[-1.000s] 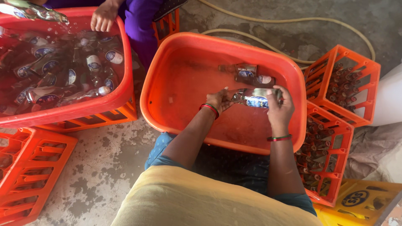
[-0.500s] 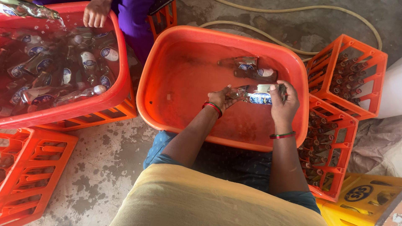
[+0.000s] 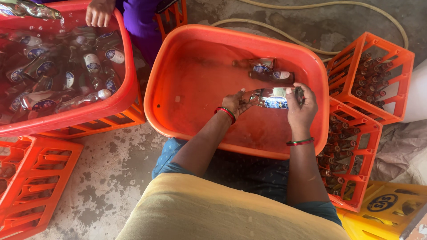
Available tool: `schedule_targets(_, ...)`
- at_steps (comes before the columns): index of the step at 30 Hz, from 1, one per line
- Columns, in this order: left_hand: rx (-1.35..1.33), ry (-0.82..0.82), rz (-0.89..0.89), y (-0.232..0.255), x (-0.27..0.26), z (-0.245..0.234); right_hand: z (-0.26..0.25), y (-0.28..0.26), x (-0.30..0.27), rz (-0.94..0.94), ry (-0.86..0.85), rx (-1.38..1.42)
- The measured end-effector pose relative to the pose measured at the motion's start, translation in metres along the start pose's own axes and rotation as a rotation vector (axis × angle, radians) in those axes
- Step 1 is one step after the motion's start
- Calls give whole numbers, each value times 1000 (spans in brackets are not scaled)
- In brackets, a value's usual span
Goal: The person washes glass bottles by hand in a red tub filled with water, rinsing each bottle and placing it into an orange crate. The person repeats this process for multiple bottles.
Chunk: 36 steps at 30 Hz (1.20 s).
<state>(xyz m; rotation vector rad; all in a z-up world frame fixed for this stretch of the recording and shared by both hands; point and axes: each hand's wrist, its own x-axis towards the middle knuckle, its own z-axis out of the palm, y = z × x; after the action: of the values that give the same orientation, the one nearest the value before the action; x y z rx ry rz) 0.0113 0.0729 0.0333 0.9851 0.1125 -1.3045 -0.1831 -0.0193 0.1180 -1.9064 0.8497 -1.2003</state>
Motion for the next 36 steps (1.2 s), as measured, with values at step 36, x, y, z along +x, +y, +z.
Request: schedule_targets(36, 384, -14, 880, -53, 88, -29, 3, 70, 1, 987, 27, 490)
